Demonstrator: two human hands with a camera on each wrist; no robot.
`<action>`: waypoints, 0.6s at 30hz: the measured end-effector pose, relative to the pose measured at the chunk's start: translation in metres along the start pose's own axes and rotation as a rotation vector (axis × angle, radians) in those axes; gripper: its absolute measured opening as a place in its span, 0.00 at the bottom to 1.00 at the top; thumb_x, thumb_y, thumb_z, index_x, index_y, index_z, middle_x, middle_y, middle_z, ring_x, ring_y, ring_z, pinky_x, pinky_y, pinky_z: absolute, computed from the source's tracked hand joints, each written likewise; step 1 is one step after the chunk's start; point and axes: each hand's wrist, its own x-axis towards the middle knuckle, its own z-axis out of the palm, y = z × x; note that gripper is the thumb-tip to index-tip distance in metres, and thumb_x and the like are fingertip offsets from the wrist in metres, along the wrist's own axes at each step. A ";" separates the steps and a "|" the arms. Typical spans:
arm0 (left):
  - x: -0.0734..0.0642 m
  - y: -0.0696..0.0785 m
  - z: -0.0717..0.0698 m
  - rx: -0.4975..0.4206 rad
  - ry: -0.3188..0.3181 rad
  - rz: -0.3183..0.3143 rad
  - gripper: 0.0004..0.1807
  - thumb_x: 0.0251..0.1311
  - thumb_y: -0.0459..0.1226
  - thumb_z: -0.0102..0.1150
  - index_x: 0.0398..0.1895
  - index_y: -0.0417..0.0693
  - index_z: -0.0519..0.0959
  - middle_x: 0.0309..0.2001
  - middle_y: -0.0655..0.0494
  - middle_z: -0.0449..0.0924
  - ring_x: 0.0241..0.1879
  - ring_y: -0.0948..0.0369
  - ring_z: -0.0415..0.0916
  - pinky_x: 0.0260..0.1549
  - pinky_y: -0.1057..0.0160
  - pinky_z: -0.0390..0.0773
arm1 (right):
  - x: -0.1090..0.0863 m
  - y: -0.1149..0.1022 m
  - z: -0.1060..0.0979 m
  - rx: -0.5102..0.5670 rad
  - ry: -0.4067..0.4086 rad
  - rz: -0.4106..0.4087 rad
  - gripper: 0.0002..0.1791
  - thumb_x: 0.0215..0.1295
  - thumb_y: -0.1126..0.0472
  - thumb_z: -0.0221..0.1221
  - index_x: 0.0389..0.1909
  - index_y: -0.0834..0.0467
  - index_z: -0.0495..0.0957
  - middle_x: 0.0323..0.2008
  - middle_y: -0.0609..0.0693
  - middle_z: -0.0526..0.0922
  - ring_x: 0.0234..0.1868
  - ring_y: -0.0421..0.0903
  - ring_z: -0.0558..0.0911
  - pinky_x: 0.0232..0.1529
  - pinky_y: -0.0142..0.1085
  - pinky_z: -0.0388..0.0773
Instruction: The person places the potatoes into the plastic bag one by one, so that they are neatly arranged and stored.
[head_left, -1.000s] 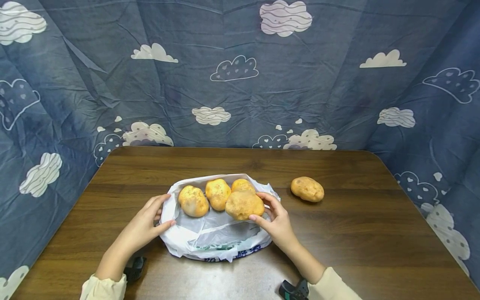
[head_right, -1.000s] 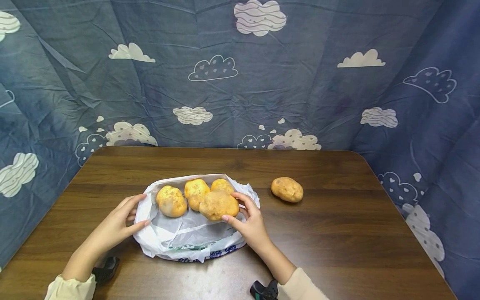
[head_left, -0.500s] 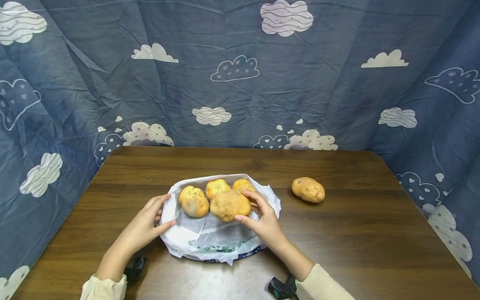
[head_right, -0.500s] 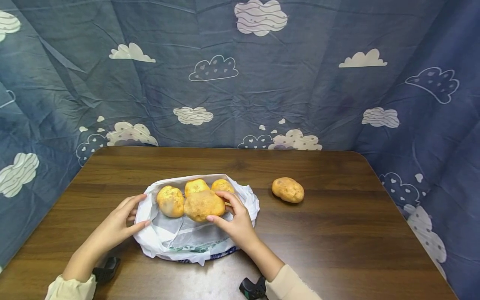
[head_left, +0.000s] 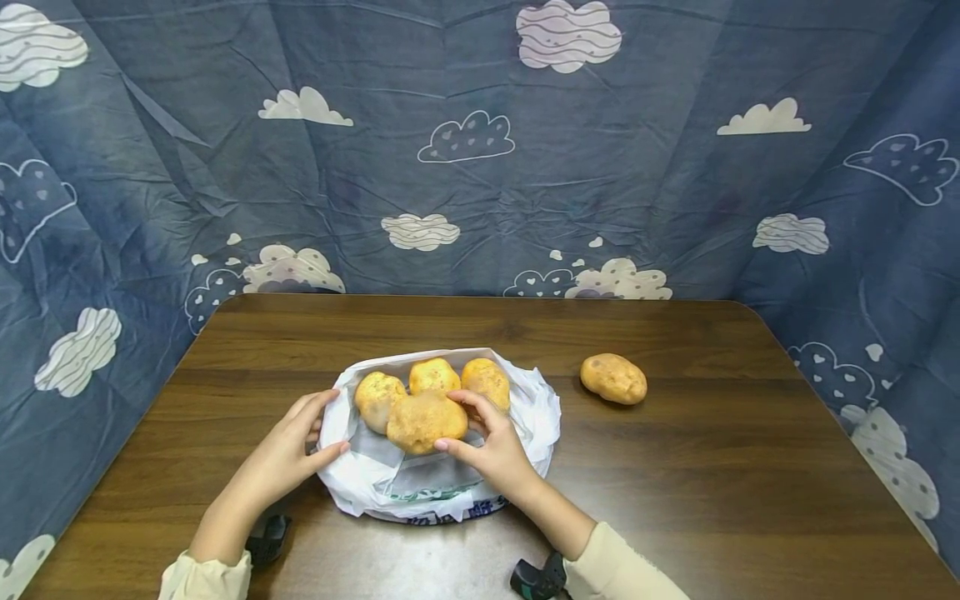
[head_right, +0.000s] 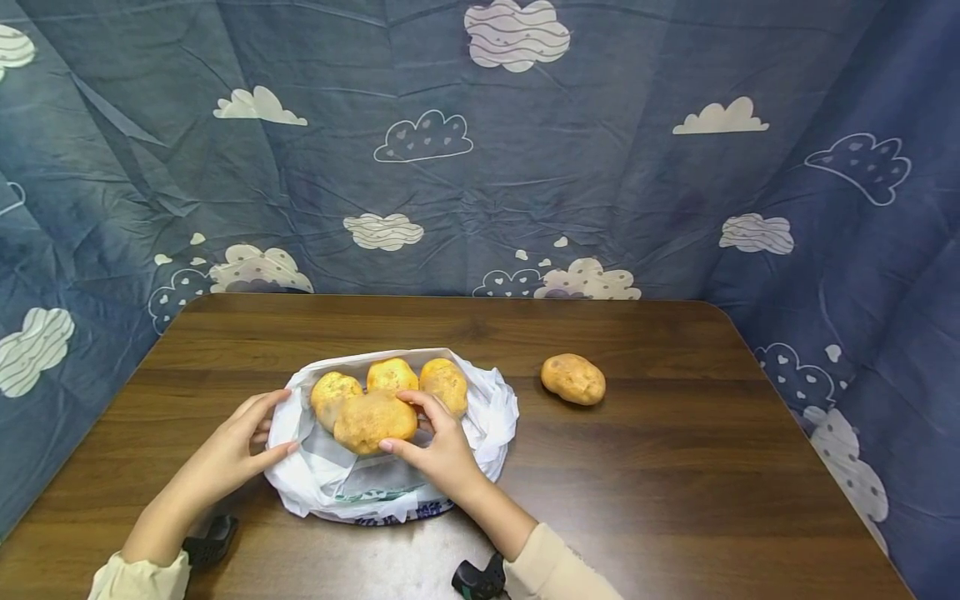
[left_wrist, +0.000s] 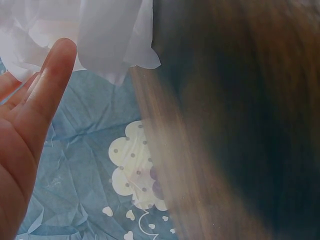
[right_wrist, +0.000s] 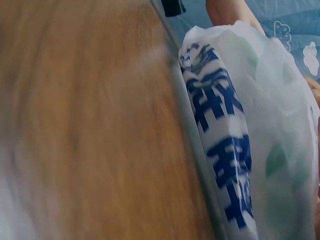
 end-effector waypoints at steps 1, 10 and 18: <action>0.000 0.000 0.000 0.000 0.001 0.003 0.35 0.46 0.28 0.66 0.58 0.31 0.61 0.52 0.38 0.64 0.40 0.50 0.74 0.37 0.59 0.79 | 0.000 0.001 0.001 0.003 -0.005 0.009 0.30 0.44 0.76 0.65 0.51 0.72 0.67 0.50 0.63 0.70 0.50 0.55 0.72 0.50 0.44 0.72; 0.000 0.001 0.000 0.002 -0.004 0.004 0.34 0.47 0.29 0.65 0.58 0.32 0.62 0.52 0.39 0.65 0.39 0.52 0.73 0.36 0.59 0.79 | -0.003 0.005 0.009 0.052 -0.066 0.113 0.29 0.46 0.74 0.65 0.52 0.71 0.66 0.51 0.62 0.70 0.51 0.55 0.70 0.49 0.44 0.73; 0.000 0.002 0.000 0.002 -0.003 0.000 0.34 0.47 0.29 0.65 0.58 0.32 0.62 0.52 0.39 0.65 0.40 0.51 0.74 0.37 0.59 0.79 | -0.003 0.005 0.015 0.043 -0.100 0.165 0.28 0.47 0.74 0.64 0.52 0.70 0.66 0.51 0.61 0.70 0.52 0.55 0.70 0.49 0.43 0.73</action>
